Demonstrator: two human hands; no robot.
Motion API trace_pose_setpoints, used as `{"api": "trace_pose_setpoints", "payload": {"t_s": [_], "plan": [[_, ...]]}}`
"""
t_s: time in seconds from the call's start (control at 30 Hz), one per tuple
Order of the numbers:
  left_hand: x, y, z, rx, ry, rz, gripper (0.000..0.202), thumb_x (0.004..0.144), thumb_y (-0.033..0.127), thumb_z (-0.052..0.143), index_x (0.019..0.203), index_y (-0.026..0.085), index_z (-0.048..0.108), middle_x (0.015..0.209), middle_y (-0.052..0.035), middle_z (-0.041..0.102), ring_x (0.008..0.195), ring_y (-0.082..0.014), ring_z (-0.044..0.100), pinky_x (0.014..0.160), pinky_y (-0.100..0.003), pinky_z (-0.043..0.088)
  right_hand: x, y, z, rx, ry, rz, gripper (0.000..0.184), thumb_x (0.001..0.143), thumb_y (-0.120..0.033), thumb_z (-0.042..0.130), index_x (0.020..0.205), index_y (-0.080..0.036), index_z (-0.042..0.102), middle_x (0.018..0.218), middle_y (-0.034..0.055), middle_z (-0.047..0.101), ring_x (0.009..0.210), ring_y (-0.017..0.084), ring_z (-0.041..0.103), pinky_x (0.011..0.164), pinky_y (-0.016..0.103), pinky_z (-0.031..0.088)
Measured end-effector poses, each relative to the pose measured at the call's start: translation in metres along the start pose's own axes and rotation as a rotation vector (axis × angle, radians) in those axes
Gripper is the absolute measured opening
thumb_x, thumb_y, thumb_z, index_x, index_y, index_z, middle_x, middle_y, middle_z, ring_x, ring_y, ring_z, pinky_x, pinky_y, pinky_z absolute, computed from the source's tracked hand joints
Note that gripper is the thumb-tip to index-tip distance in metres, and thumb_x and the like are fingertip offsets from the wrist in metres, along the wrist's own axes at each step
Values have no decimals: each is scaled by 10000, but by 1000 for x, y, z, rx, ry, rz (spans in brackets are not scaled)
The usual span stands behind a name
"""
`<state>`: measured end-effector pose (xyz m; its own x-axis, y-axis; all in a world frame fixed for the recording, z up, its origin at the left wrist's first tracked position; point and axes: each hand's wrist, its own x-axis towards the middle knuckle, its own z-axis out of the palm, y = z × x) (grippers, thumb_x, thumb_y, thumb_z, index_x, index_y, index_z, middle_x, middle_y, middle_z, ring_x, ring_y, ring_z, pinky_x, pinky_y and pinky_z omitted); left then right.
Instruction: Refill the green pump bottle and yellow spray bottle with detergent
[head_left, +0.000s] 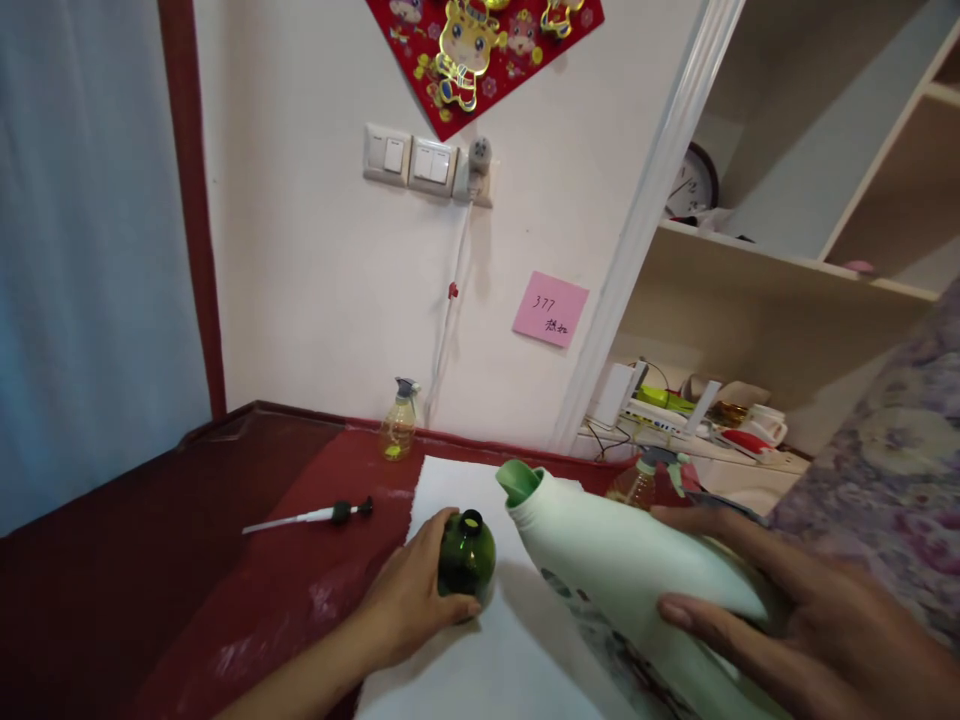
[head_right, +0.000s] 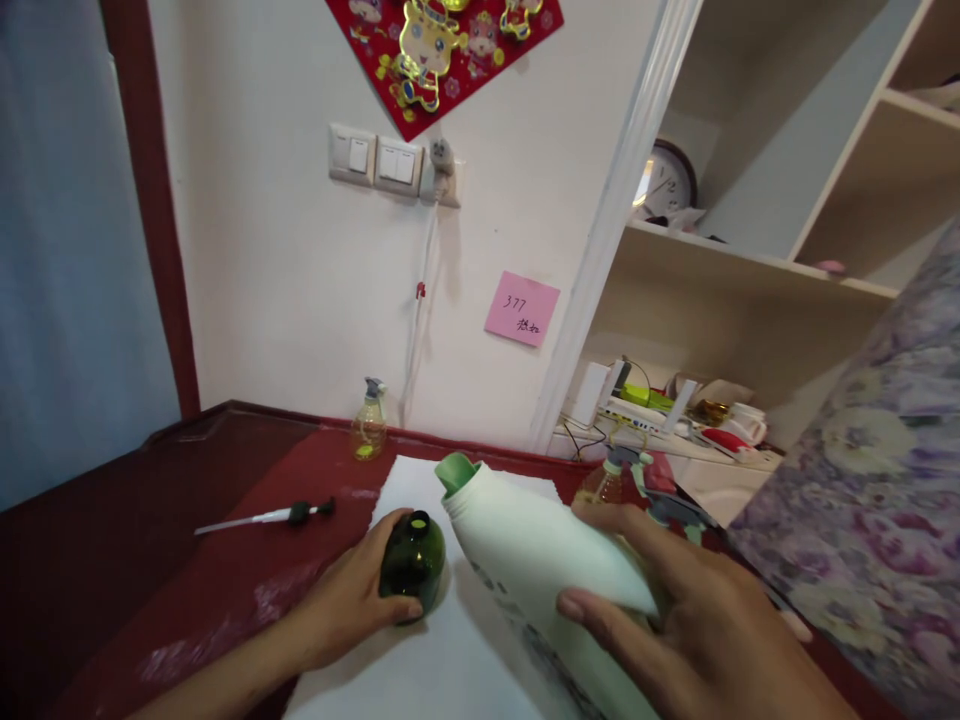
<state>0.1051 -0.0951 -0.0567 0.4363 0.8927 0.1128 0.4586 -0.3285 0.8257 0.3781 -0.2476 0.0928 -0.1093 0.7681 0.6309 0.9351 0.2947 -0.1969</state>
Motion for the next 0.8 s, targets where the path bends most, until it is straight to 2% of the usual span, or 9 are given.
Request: {"api": "trace_pose_setpoints", "payload": {"t_s": [0.2, 0.43, 0.63, 0.8], "plan": [[-2, -1, 1, -1, 15, 45, 903, 621, 255, 794, 1441, 231, 414, 1507, -152, 514, 1354, -381, 492, 1113, -528, 373, -11, 8, 8, -157, -62, -145, 439, 810, -555, 704, 1211, -378, 686, 991, 6, 813, 674, 277, 783, 483, 305, 638], [-3, 1, 0, -20, 8, 50, 925, 612, 280, 819, 1446, 212, 424, 1481, -171, 538, 1335, -404, 504, 1100, -550, 381, -6, 9, 14, -282, -126, -196, 449, 834, -577, 655, 1249, -405, 653, 987, -7, 812, 703, 285, 785, 509, 360, 652], [-2, -2, 1, -22, 13, 81, 926, 588, 293, 835, 1428, 232, 450, 1438, -145, 570, 1291, -409, 537, 1062, -547, 420, 5, 1, 16, -327, -141, -229, 420, 851, -567, 619, 1249, -439, 654, 951, -7, 814, 672, 280, 779, 485, 372, 653], [-1, -2, 1, -44, 24, 79, 928, 571, 306, 846, 1418, 232, 474, 1425, -151, 580, 1273, -431, 544, 1058, -574, 418, 12, 2, 18, -351, -192, -239, 459, 854, -567, 618, 1304, -478, 602, 1022, -11, 805, 732, 284, 783, 539, 388, 670]]}}
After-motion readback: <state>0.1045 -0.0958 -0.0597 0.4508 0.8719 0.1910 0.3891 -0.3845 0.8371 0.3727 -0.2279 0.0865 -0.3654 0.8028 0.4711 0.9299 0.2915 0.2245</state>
